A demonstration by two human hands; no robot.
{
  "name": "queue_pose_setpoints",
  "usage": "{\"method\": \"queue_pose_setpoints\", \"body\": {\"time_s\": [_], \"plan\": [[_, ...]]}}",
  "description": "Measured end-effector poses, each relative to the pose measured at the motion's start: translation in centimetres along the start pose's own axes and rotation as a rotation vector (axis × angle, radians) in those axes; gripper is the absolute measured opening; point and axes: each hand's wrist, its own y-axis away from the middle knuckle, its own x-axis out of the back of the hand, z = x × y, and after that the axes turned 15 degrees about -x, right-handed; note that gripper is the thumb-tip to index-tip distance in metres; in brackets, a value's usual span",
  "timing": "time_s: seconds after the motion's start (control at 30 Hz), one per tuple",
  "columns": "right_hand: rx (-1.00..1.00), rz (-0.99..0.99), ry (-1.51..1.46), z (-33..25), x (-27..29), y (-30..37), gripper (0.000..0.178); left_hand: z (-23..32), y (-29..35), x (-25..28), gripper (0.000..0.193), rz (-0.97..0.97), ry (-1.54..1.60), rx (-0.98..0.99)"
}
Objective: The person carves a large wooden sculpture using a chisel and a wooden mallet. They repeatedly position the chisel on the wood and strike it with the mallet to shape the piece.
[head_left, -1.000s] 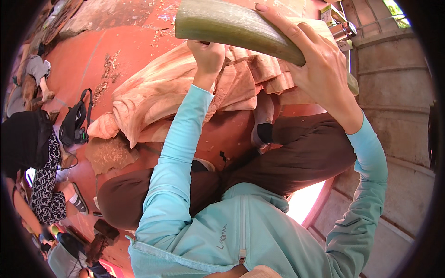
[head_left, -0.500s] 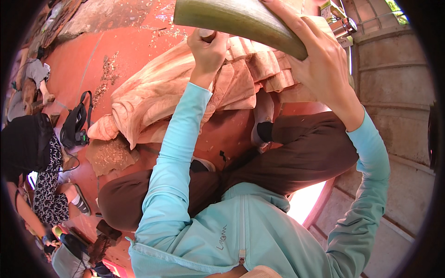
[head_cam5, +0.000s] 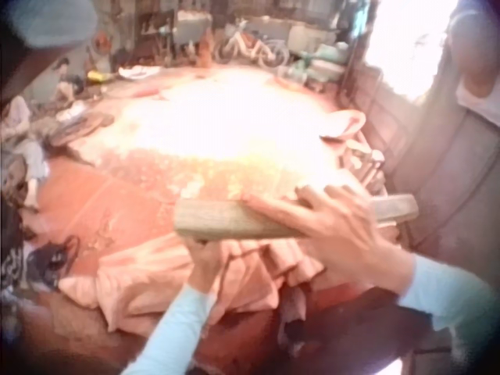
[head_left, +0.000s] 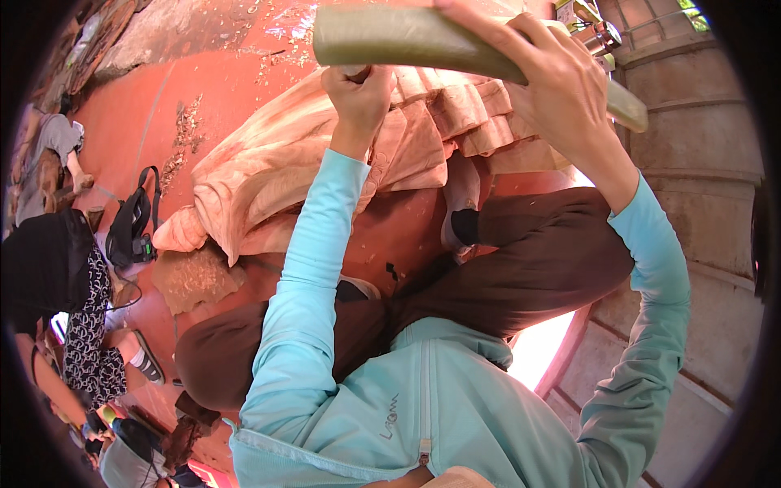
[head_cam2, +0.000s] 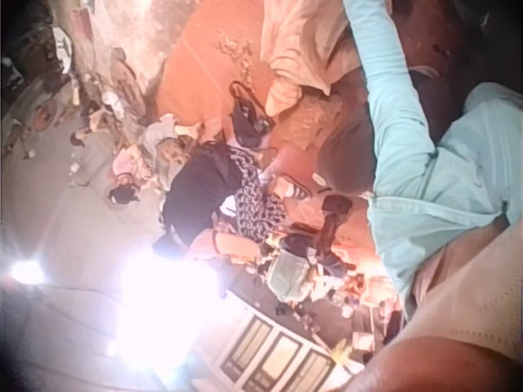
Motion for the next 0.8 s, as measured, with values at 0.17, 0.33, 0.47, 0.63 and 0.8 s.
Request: {"method": "queue_pose_setpoints", "body": {"time_s": [0.17,0.33,0.47,0.63,0.8], "plan": [[-0.064,-0.102,-0.06,-0.6,1.4,-0.3,0.061,1.4,-0.8,-1.1,0.023,0.061,0.041,0.035],[-0.05,-0.119,-0.119,-0.4,0.5,-0.3,0.064,1.7,-0.7,-1.4,0.022,0.088,-0.044,0.045],[-0.002,0.062,-0.154,-1.5,0.9,-1.2,0.066,1.7,-0.8,-0.9,0.02,0.134,-0.036,0.06],[-0.069,-0.338,-0.168,-2.5,2.0,-1.2,0.076,2.0,0.0,-0.4,0.019,0.116,-0.014,0.021],[0.046,0.044,0.116,-2.4,-0.1,-0.8,0.072,2.1,-0.2,-0.4,0.013,0.142,0.118,0.182]]}}
